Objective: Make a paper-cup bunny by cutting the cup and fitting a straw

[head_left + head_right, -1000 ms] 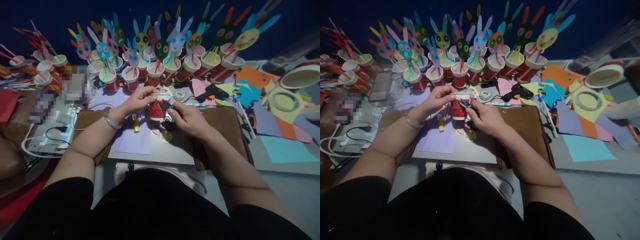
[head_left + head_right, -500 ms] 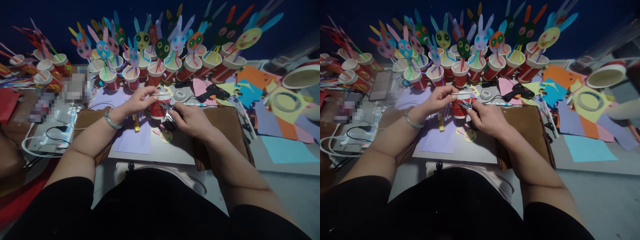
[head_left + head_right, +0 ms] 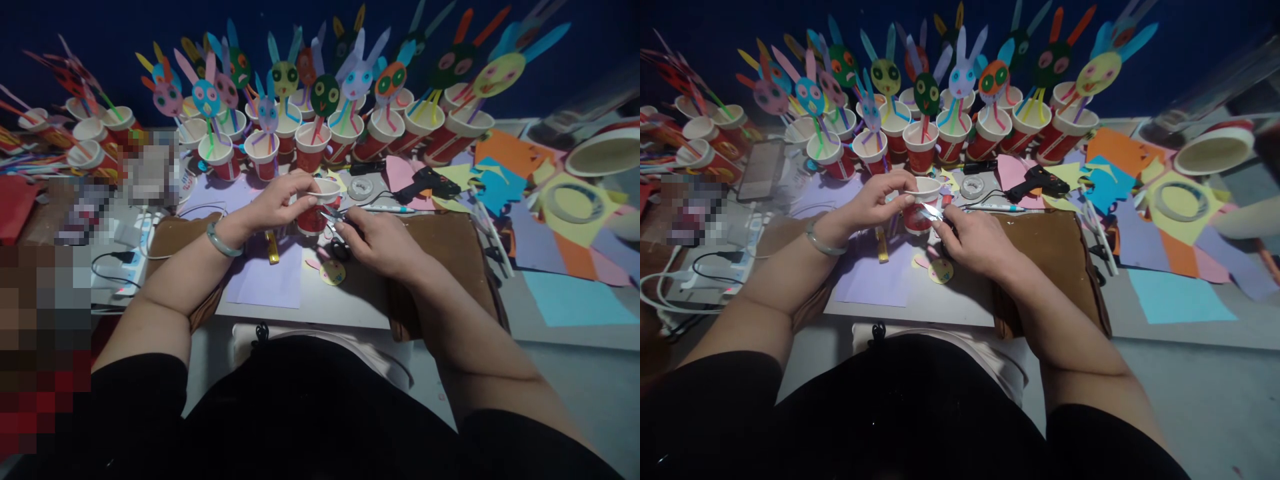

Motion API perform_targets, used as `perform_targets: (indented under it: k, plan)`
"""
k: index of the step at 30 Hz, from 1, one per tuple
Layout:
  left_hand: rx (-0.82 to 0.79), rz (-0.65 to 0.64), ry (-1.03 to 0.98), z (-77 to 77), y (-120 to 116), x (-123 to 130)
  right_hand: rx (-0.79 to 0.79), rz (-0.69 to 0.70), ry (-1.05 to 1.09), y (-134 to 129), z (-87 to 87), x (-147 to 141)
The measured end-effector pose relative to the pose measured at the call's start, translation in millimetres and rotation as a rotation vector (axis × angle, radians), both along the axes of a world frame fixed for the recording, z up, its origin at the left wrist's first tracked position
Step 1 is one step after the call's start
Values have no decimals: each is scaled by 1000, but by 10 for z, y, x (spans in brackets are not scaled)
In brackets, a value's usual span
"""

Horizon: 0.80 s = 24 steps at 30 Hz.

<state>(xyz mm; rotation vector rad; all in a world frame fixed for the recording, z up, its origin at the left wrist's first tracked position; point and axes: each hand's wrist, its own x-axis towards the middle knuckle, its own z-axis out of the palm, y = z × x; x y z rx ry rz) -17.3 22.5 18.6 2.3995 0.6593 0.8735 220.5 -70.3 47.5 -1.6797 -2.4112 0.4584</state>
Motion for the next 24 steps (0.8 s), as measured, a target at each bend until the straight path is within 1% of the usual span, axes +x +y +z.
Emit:
perform_targets:
  k: [6, 9, 11, 16, 19, 24]
  plan:
    - [42, -29, 18, -12, 16, -7, -4, -25, -79, -47, 42, -44]
    - [46, -68, 17, -5, 11, 3, -36, -15, -66, -46, 61, -36]
    - [45, -84, 17, -1, 7, 8, -79, 8, -3, -25, 65, -6]
    - [-16, -73, -17, 9, 3, 8, -148, 96, 263, 49, 58, 98]
    - [-83, -53, -41, 27, -5, 8, -136, 140, 358, 72, 49, 128]
    - [-179, -26, -81, 52, -23, 16, -83, 145, 405, 67, 32, 128]
